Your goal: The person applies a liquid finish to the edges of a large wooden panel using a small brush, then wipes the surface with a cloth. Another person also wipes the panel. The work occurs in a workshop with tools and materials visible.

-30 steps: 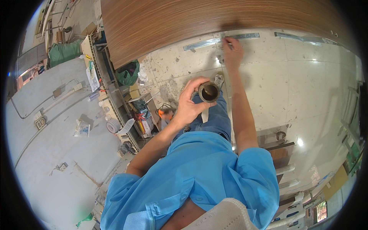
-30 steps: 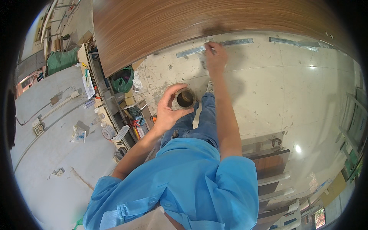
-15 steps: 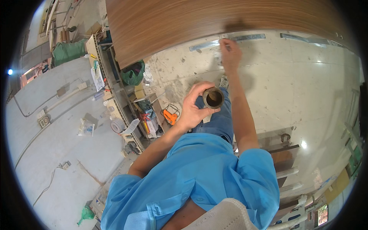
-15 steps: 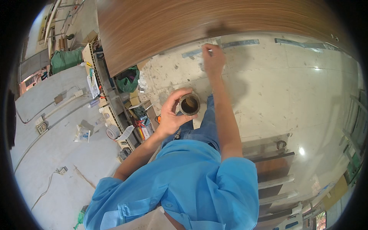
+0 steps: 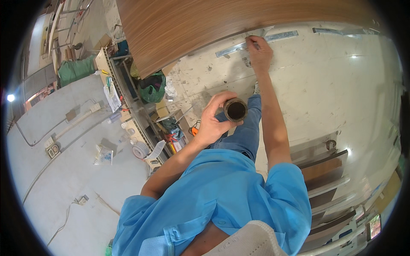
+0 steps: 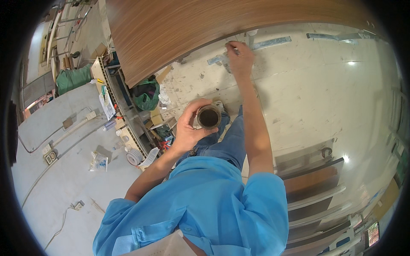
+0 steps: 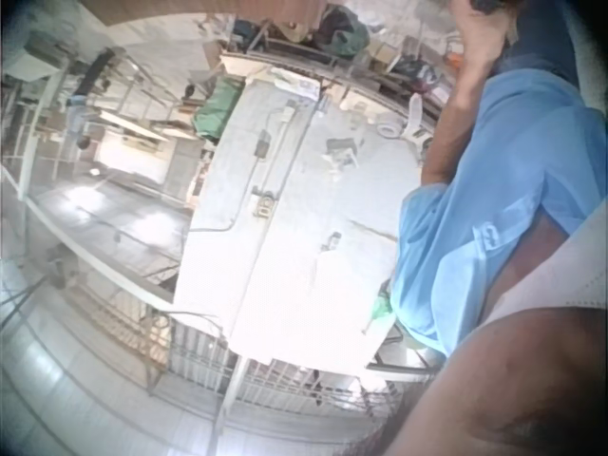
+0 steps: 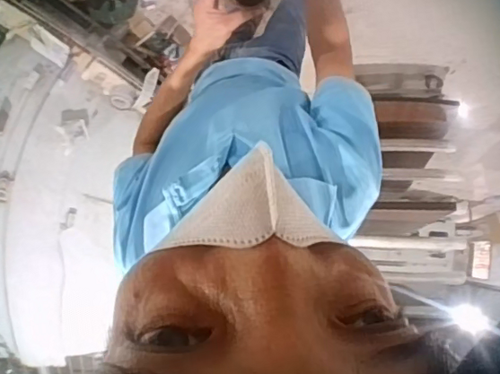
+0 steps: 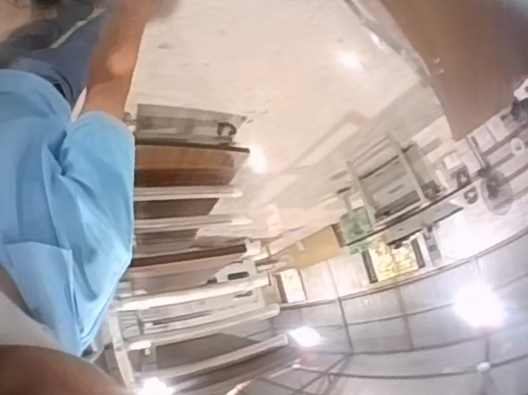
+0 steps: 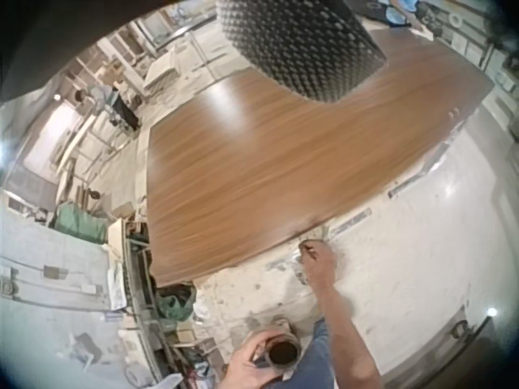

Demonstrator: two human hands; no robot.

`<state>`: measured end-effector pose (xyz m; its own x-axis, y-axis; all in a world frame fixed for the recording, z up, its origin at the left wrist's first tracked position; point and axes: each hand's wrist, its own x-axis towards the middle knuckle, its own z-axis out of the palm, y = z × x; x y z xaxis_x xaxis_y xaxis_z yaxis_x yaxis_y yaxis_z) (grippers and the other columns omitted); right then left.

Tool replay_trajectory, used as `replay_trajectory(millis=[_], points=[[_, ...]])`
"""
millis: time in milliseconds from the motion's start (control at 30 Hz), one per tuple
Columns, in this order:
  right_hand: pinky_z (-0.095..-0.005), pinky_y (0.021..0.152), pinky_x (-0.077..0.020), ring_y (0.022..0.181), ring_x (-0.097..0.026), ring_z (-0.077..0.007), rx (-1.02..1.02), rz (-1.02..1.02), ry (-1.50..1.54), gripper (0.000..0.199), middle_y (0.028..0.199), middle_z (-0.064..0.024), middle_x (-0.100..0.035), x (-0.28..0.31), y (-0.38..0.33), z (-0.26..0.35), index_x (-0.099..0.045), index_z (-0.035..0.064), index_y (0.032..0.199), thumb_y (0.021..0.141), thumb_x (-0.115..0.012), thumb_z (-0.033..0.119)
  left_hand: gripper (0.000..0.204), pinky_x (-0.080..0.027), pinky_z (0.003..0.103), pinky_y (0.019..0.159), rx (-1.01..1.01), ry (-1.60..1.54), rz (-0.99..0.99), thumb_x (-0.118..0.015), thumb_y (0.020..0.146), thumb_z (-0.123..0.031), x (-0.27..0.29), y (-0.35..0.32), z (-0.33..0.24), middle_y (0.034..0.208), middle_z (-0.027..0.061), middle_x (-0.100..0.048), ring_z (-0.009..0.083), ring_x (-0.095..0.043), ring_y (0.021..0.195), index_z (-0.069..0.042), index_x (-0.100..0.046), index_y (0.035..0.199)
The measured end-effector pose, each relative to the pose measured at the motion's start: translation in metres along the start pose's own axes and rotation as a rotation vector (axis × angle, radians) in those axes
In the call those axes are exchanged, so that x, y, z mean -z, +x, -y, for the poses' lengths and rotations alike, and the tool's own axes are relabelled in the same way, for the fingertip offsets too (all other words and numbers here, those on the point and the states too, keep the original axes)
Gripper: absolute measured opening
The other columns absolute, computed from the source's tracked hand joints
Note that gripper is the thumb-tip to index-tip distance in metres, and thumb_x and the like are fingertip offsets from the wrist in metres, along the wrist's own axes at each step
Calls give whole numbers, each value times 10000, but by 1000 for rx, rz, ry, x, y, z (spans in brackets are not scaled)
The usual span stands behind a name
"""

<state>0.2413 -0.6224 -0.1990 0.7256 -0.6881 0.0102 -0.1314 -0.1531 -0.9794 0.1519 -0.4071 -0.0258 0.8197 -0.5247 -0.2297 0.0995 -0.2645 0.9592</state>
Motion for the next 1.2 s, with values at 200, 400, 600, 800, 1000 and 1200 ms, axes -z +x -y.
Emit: replay_trajectory(millis=[200, 400, 600, 800, 1000, 1200], points=[[-325, 828, -561, 900, -728, -207, -8, -150, -1, 158, 988, -103, -778, 2, -3, 1, -794, 49, 1062, 914, -793, 105, 756, -485, 351, 1020, -24, 37, 37, -949, 674, -23, 30, -14, 9, 1392, 109, -646, 241, -628, 1229, -96, -658, 1368], [-310, 842, -556, 907, -732, -192, 46, -120, 15, 148, 988, -97, -784, -13, -2, -1, -795, 38, 1053, 922, -791, 108, 802, -450, 353, 1119, -3, -15, 63, -938, 673, 56, 50, -26, 19, 1411, 87, -608, 221, -607, 1287, -82, -630, 1400], [-309, 836, -556, 901, -726, -174, 6, -83, 21, 150, 973, -84, -784, -28, -26, 8, -791, 18, 1032, 921, -793, 119, 833, -428, 360, 1166, 26, -6, 78, -927, 670, 104, 63, -33, 22, 1424, 77, -578, 210, -587, 1319, -57, -604, 1420], [-312, 829, -556, 900, -717, -171, -58, -243, 14, 155, 967, -84, -779, -5, 0, -1, -787, 11, 1044, 916, -796, 99, 842, -423, 366, 1185, 25, -42, 85, -923, 675, 112, 66, -33, 19, 1429, 78, -574, 213, -580, 1334, -51, -593, 1432], [-325, 829, -565, 914, -736, -222, 108, 3, -17, 147, 1006, -125, -778, -20, -26, 2, -787, 21, 1042, 917, -800, 96, 831, -424, 374, 1197, 1, -60, 79, -928, 677, 103, 58, -25, 13, 1445, 86, -572, 222, -575, 1350, -52, -600, 1425], [-321, 824, -564, 925, -736, -213, 0, -20, -22, 127, 1010, -120, -780, -11, -13, 5, -792, 32, 1039, 929, -790, 96, 775, -478, 376, 1104, -25, -40, 40, -939, 674, 43, 42, -18, 9, 1389, 110, -618, 251, -612, 1286, -72, -641, 1380]])
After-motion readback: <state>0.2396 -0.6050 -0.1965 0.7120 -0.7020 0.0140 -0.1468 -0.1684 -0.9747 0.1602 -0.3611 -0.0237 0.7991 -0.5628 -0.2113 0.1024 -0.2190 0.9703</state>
